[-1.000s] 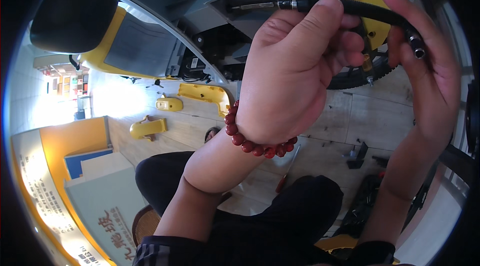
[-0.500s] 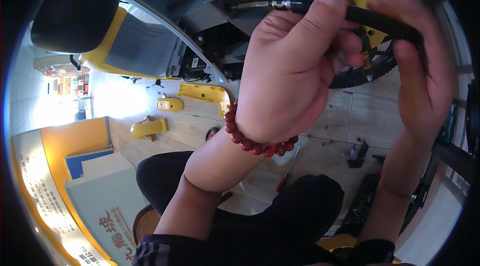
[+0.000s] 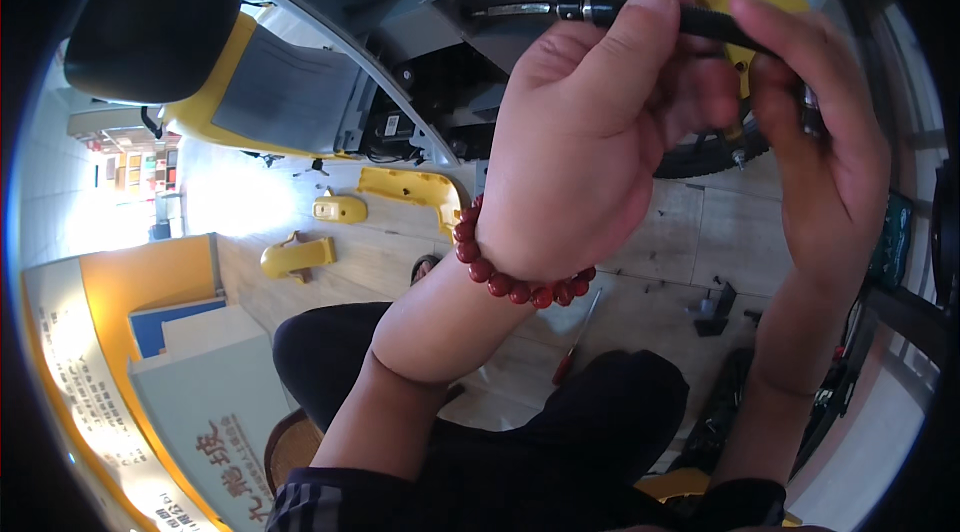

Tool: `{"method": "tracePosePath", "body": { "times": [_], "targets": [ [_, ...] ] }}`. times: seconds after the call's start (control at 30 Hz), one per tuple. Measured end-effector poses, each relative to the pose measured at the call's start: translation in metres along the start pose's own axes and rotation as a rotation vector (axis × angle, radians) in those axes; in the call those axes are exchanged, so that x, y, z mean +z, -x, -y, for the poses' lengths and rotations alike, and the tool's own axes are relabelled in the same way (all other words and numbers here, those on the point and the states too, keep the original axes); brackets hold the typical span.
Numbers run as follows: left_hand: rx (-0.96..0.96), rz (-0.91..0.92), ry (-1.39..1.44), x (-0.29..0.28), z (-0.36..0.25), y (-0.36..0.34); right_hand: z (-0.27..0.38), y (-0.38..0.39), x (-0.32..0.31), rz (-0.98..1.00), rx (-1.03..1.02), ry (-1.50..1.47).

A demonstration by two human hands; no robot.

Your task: The person is repairing the plastic parts and cables of a yellow motorcycle.

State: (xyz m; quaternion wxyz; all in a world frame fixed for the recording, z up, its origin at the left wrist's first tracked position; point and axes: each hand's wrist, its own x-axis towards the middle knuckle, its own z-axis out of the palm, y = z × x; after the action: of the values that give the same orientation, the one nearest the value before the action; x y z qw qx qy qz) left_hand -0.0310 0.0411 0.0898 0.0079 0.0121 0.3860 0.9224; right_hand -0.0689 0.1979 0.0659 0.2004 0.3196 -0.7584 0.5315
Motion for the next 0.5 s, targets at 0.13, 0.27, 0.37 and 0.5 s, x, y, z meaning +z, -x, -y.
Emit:
{"method": "tracePosePath", "body": {
  "times": [0.13,0.27,0.37,0.5],
  "targets": [
    [0.050,0.069,-0.027,-0.003,0.002,-0.008,0.001,0.001,-0.007,0.093,0.031,-0.394],
    [-0.064,0.051,0.179,-0.005,-0.002,0.000,-0.004,-0.001,-0.024,0.164,0.323,-0.551],
    [-0.034,0.157,0.123,-0.008,0.000,-0.003,-0.005,-0.004,-0.020,0.145,0.256,-0.470],
    [0.035,0.186,0.101,-0.005,0.004,-0.003,-0.002,-0.005,-0.006,-0.041,0.020,-0.479]
  ]
}}
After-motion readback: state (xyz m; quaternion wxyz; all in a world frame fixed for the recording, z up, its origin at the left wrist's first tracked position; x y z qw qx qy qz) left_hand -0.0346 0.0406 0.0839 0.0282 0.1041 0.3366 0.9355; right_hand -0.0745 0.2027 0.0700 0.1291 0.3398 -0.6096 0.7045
